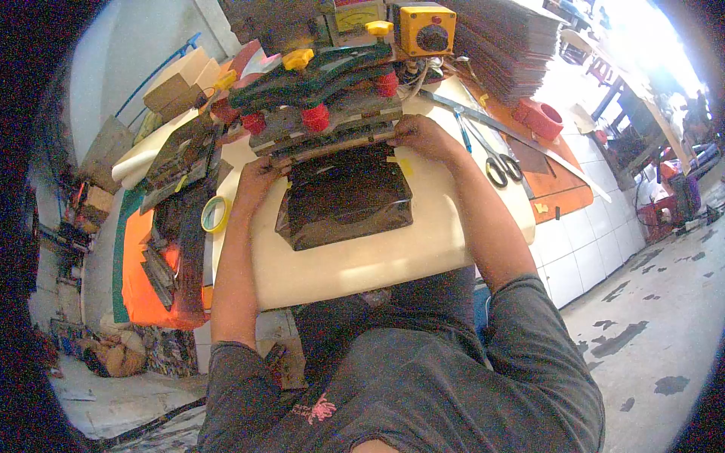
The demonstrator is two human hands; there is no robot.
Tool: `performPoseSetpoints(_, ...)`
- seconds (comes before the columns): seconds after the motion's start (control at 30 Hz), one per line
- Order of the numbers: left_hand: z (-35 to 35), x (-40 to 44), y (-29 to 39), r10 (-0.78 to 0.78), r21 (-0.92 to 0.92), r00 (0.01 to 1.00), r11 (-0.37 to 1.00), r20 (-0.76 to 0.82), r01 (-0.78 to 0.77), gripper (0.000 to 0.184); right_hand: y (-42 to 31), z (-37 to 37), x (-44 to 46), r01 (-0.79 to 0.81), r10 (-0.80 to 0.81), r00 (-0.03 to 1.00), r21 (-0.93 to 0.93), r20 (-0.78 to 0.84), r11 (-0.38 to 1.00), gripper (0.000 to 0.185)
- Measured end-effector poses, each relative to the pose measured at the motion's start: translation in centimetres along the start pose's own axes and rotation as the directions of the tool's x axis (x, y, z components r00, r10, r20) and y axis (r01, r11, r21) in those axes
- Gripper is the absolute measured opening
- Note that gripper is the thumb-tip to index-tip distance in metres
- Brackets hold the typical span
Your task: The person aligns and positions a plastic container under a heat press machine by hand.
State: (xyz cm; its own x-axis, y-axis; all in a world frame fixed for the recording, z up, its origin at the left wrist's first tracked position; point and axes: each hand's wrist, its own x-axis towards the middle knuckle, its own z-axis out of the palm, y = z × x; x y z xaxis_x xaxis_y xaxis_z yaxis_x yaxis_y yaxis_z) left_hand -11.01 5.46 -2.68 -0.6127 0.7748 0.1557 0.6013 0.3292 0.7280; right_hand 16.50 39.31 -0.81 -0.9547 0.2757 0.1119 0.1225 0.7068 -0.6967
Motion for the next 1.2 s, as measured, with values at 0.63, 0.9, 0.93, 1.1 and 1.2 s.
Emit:
performPoseSetpoints(0.63, 0.4, -0.4, 0.8, 0.042, -0.134, 0.995, 0.989, -0.095, -0.055, 0.024, 0.2, 0.2, 0.1, -0.077, 0.066, 0.986, -0.068, -0.151, 0.995, 0.033)
performPoseSetpoints(0.9, 0.4, -0.4, 1.0, -0.07, -0.141, 0.996, 0.988, -0.062, 0.06, 0.026, -0.3, 0.7, 0.1, -0.134, 0.115, 0.968, -0.072, -0.225, 0.988, 0.034)
performPoseSetpoints(0.93, 0.4, -0.3, 0.8, -0.05, -0.121, 0.997, 0.992, -0.06, 0.043, 0.026, -0.1, 0.8, 0.1, -0.134, 0.115, 0.968, -0.073, -0.225, 0.988, 0.034)
performPoseSetpoints(1.1, 0.2, -0.4, 0.6, 0.027, 0.01, 0.997, 1.0, -0.07, -0.026, 0.025, -0.2, 0.9, -0.1, -0.102, 0.082, 0.962, -0.064, -0.262, 0.993, 0.03)
performPoseSetpoints(1.2, 0.3, -0.6, 0.8, 0.034, -0.098, 0.995, 0.994, -0.092, -0.043, 0.024, -0.1, 0.9, 0.1, -0.086, 0.077, 0.965, -0.026, -0.251, 0.996, 0.029)
